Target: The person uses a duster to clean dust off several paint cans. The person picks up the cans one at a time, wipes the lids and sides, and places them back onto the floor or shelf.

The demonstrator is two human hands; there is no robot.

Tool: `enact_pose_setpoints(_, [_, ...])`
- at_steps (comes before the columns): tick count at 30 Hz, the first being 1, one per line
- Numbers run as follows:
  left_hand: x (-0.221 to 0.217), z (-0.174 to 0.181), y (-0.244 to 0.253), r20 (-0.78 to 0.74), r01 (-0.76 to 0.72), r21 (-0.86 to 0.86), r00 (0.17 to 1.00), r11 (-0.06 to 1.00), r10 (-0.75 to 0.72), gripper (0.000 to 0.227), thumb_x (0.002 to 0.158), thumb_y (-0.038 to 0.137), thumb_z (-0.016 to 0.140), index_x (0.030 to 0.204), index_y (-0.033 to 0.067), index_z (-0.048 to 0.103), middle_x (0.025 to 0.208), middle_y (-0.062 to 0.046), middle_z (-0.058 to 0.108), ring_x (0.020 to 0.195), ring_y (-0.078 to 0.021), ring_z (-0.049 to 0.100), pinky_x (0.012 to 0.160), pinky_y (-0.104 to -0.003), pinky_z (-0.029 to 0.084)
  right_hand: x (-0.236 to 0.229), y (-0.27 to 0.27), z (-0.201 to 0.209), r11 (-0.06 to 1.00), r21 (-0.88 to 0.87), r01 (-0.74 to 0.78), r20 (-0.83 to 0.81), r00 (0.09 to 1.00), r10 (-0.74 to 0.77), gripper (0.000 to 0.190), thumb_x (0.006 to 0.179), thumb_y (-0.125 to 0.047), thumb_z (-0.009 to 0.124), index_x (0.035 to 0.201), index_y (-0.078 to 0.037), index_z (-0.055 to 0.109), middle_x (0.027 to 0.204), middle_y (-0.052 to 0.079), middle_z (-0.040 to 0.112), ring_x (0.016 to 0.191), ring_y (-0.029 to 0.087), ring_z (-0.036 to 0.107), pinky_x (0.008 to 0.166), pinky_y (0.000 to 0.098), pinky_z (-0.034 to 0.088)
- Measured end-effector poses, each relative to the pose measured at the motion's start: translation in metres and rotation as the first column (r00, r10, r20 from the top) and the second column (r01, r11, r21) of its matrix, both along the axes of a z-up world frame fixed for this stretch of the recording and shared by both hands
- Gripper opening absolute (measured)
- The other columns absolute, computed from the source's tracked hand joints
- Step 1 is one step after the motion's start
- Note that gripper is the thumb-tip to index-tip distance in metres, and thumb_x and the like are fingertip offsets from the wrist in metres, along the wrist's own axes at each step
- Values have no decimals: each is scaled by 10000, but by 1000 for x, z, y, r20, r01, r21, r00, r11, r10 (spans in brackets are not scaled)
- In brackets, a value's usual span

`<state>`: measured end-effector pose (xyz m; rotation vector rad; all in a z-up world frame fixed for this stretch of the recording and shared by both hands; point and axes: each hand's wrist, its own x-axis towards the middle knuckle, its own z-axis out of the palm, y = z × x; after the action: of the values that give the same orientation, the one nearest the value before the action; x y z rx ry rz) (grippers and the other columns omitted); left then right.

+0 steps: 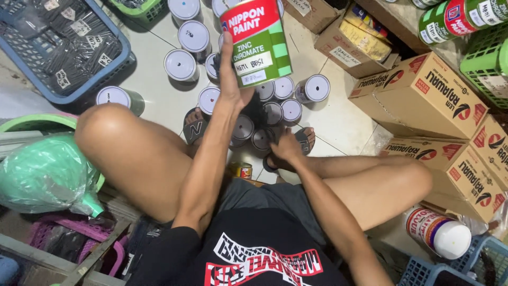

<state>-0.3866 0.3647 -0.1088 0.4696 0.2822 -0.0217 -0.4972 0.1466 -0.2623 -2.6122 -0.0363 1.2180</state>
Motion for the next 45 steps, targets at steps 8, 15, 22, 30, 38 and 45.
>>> enact_pose_setpoints(8, [1, -16, -9, -8, 41, -27, 999, 999, -42, 700, 791, 630, 709, 1161, 39, 644, 1027, -121, 764, 879, -260, 761, 852, -441, 623, -8, -11, -17, 993, 109, -38, 81, 996, 30, 578, 914, -148, 480, 1490, -133, 433, 1415, 201, 529, 1085, 474, 652, 790, 545, 565])
enact_pose_setpoints(15, [-2, -24, 10, 160, 29, 403, 982, 915, -102, 1107, 678, 553, 942, 1478, 76, 344, 1351, -216, 627, 1224, -362, 670, 1066, -556, 581, 15, -41, -4, 885, 446, 134, 182, 955, -236, 413, 968, -145, 441, 1336, 31, 510, 1275, 261, 607, 1135, 398, 585, 973, 473, 419])
enact_pose_setpoints(22, [-21, 23, 37, 384, -294, 871, 907, 393, -172, 1090, 754, 257, 1018, 1567, 172, 298, 1598, -101, 422, 1513, -280, 418, 1291, -408, 366, 66, -80, 141, 783, 619, 66, 517, 717, -468, 441, 1098, -138, 388, 1529, -63, 443, 916, 49, 569, 781, 165, 518, 826, 373, 518])
enact_pose_setpoints(30, [-24, 12, 42, 370, -338, 919, 917, 204, -147, 1035, 680, 270, 1021, 1461, 67, 372, 1415, -158, 548, 1336, -339, 552, 1146, -428, 457, 51, -90, 191, 856, 345, -386, 778, 628, -31, 245, 983, 98, 559, 1144, 33, 732, 822, 116, 722, 541, 175, 572, 496, 319, 473])
enact_pose_setpoints(38, [-26, -13, 51, 360, -360, 933, 923, 22, -139, 1120, 699, 367, 1010, 1555, 169, 316, 1591, -73, 440, 1500, -333, 442, 1242, -523, 344, 36, -108, 133, 880, 431, -202, 753, 618, -226, 214, 1019, 5, 520, 846, -9, 644, 670, 66, 587, 528, 167, 467, 472, 316, 398])
enact_pose_setpoints(45, [-28, -7, 49, 336, -354, 931, 926, -92, -170, 1041, 761, 507, 909, 1561, 195, 320, 1579, -61, 454, 1467, -327, 456, 1215, -528, 348, 37, -91, 131, 905, 349, -243, 812, 560, -163, 67, 1000, -19, 547, 998, -29, 614, 698, 105, 599, 498, 202, 484, 478, 381, 400])
